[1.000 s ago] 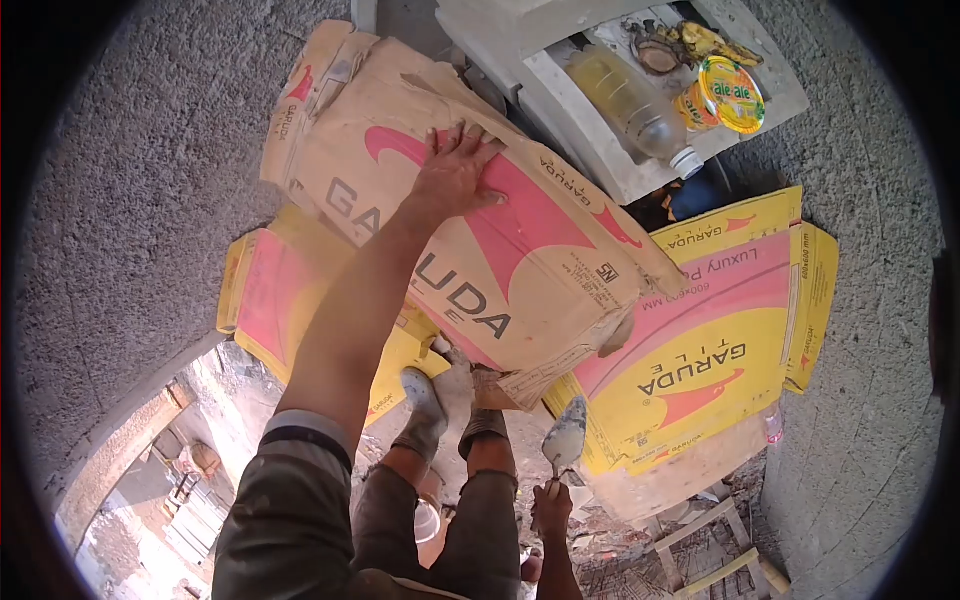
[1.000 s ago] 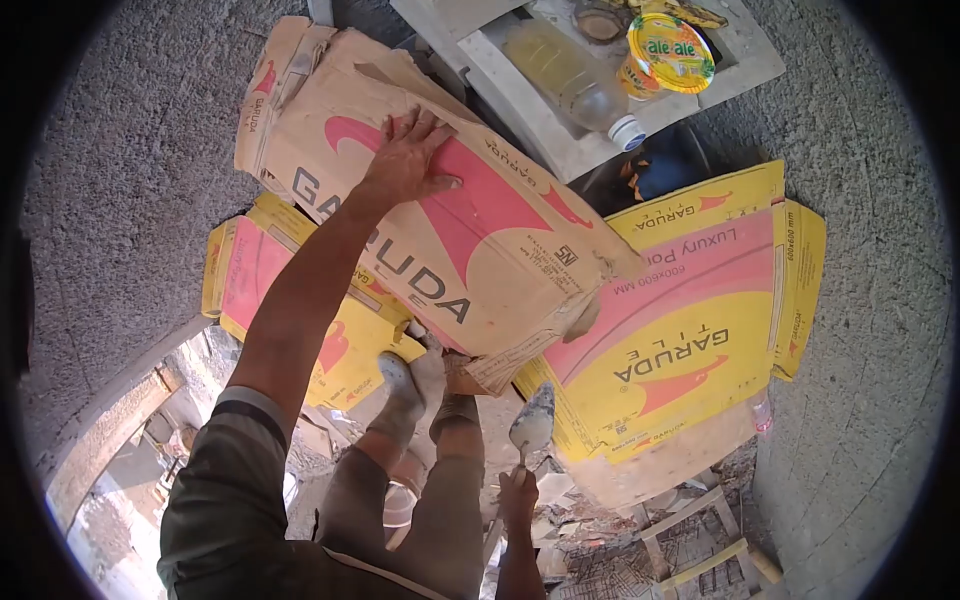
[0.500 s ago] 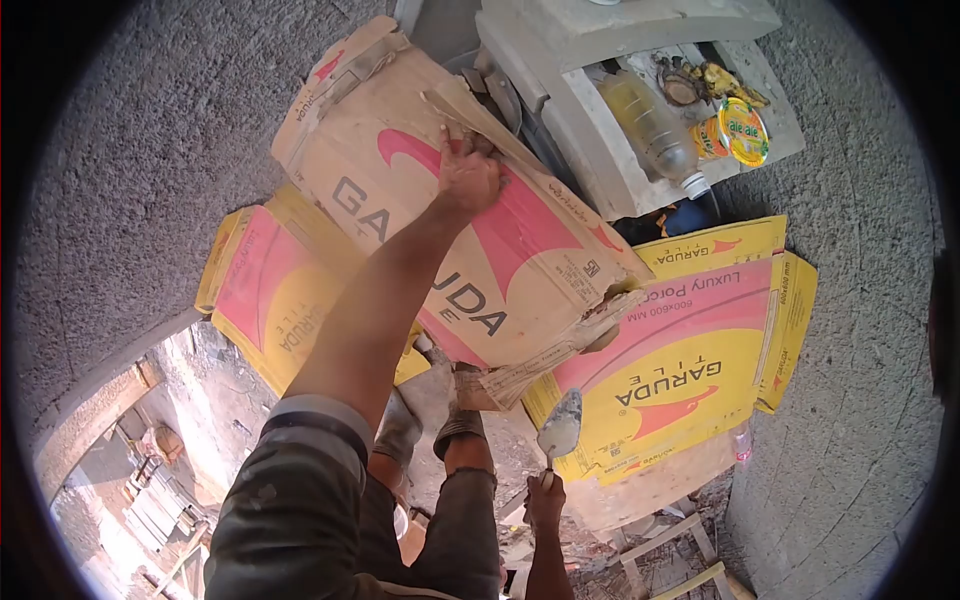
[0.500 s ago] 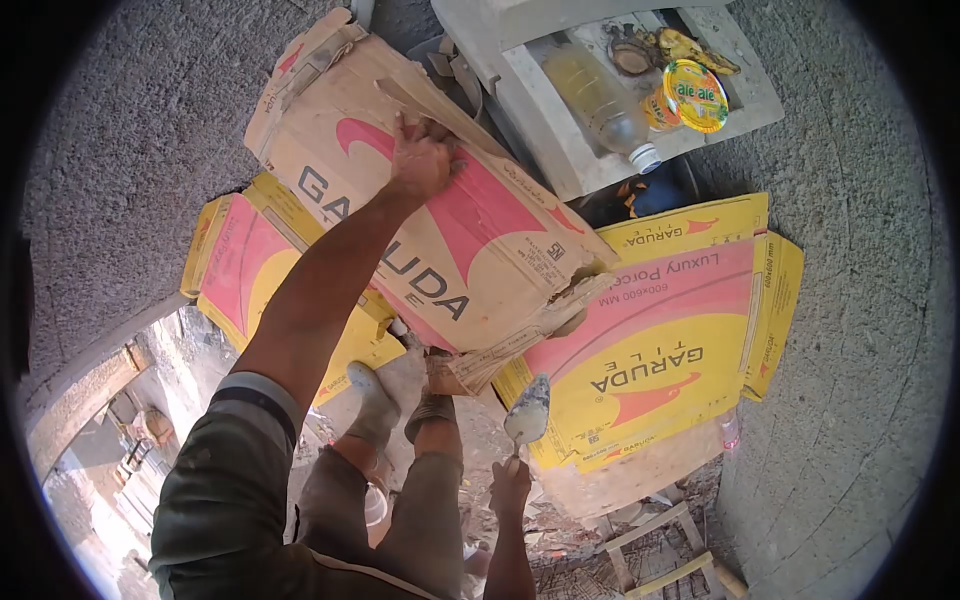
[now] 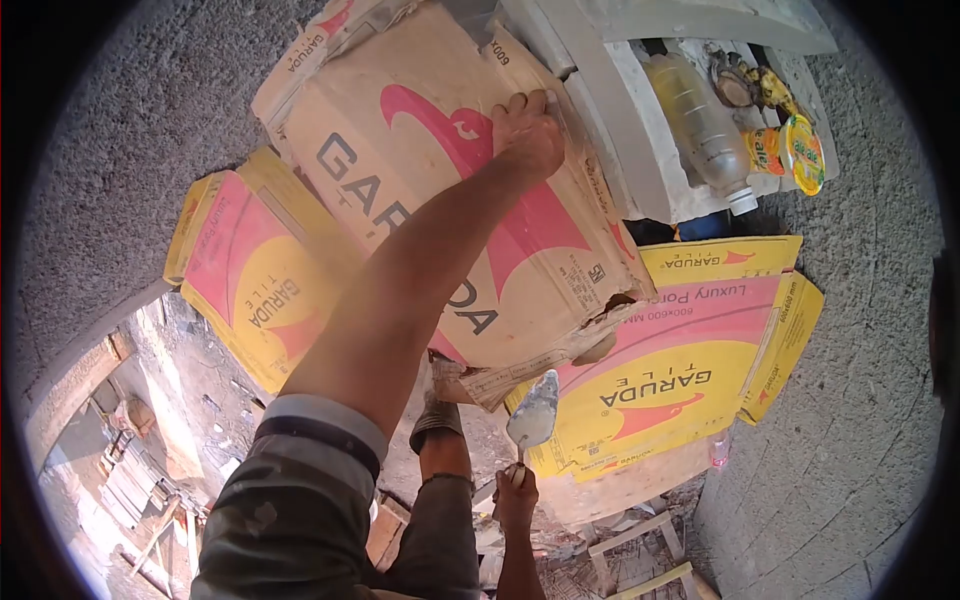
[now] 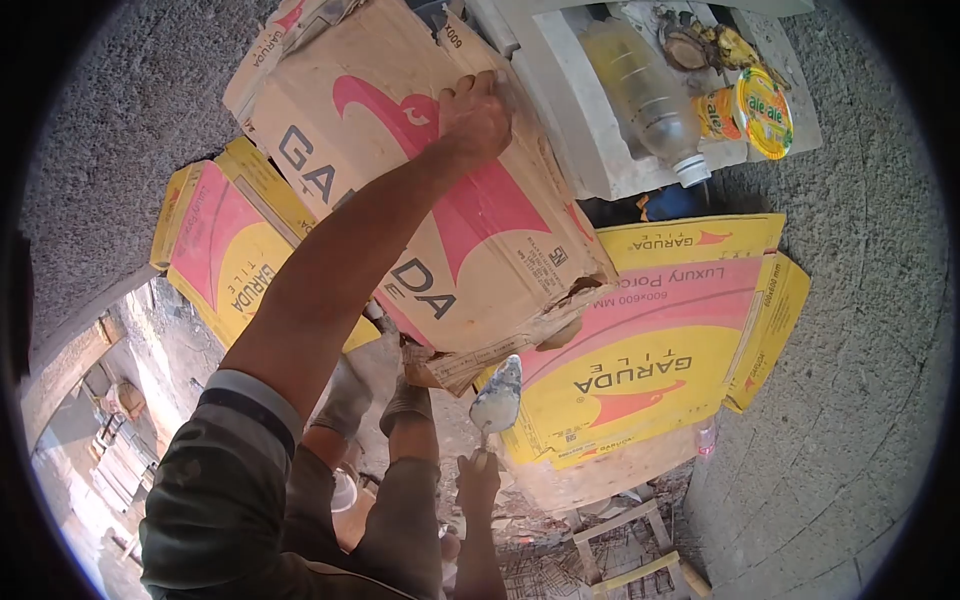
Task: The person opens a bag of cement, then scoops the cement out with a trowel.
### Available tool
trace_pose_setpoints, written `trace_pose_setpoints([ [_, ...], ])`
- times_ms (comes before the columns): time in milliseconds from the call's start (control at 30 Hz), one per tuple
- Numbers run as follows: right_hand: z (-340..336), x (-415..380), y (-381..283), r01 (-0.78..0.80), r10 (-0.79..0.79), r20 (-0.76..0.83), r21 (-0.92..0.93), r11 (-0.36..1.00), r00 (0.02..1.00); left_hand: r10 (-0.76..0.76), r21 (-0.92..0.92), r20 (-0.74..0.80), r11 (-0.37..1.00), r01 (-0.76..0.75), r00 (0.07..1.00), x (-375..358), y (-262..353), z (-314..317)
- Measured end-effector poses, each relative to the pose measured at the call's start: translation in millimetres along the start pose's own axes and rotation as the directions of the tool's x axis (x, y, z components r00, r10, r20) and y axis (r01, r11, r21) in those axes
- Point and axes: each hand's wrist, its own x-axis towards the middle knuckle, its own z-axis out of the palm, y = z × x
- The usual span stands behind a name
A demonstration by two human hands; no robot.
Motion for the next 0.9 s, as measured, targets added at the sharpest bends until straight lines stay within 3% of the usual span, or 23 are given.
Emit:
trace_pose_setpoints([
  [33, 0, -1, 0, -0.011, 0.011, -0.008, 0.02, 1.0, 1.0, 0.008, -0.002, 0.019, 1.0, -0.008, 1.0, 3, 2, 16],
  [100, -4, 5, 15, -0.026, 0.027, -0.02, 0.007, 1.0, 0.999, -0.028, 0.079, -0.254, 0.996, 0.05, 0.967, 12, 4, 41],
  [200, -9, 7, 25, -0.096, 0.096, -0.028, -0.008, 0.995, 0.995, 0.014, 0.111, -0.186, 0.994, 0.007, 0.982, 22, -4, 48],
  [233, -10, 12, 31, -0.081, 0.08, -0.043, -0.032, 0.996, 0.996, -0.038, 0.188, -0.081, 0.981, 0.053, 0.996, 29, 1, 46],
  [267, -13, 15, 37, -0.066, 0.063, -0.059, -0.057, 0.996, 0.996, -0.041, 0.188, -0.082, 0.981, 0.056, 0.996, 35, 0, 40],
  [333, -21, 18, 43, -0.066, 0.065, -0.043, -0.041, 0.997, 0.997, -0.136, 0.215, 0.188, 0.972, 0.095, 0.973, 45, 0, 28],
  [433, -32, 23, 64, -0.015, 0.012, -0.049, -0.066, 0.998, 0.999, -0.118, 0.088, 0.135, 0.99, 0.106, 0.984, 46, -8, 36],
  [467, -34, 24, 69, 0.042, -0.049, -0.059, -0.119, 0.992, 0.997, -0.019, 0.078, 0.119, 0.997, 0.009, 0.993, 32, -8, 25],
  [500, -35, 13, 46, -0.047, 0.046, -0.054, -0.032, 0.998, 0.998, 0.081, 0.072, 0.102, 0.993, -0.089, 0.991, 9, -7, 10],
  [567, -35, 5, 36, -0.024, 0.022, -0.099, -0.019, 1.0, 0.995, 0.297, 0.039, -0.246, 0.954, -0.296, 0.923, -42, -17, 12],
  [600, -36, 2, 39, -0.011, 0.009, -0.115, -0.017, 1.0, 0.993, 0.306, -0.119, -0.379, 0.92, -0.374, 0.874, -80, -17, 0],
  [667, -38, 2, 50, -0.03, 0.023, -0.098, -0.076, 0.997, 0.995, 0.286, -0.199, -0.408, 0.899, -0.39, 0.867, -165, -27, -25],
  [733, -43, -3, 57, -0.037, 0.025, -0.069, -0.17, 0.985, 0.997, 0.213, -0.23, -0.232, 0.936, -0.266, 0.949, -267, -53, -33],
  [800, -50, -16, 61, 0.007, -0.012, -0.019, -0.255, 0.967, 1.0, 0.019, -0.24, 0.046, 0.971, -0.008, 0.999, -389, -93, -24],
  [833, -53, -24, 65, 0.019, -0.023, -0.008, -0.308, 0.951, 1.0, -0.064, -0.164, 0.275, 0.98, 0.112, 0.959, -458, -119, -18],
  [867, -58, -31, 73, 0.038, -0.039, 0.004, -0.365, 0.93, 0.999, -0.175, -0.088, 0.51, 0.963, 0.254, 0.842, -529, -140, -23],
  [900, -69, -20, 91, 0.156, -0.1, 0.12, -0.742, 0.652, 0.988, -0.224, -0.021, 0.686, 0.945, 0.326, 0.692, -595, -160, -34],
])
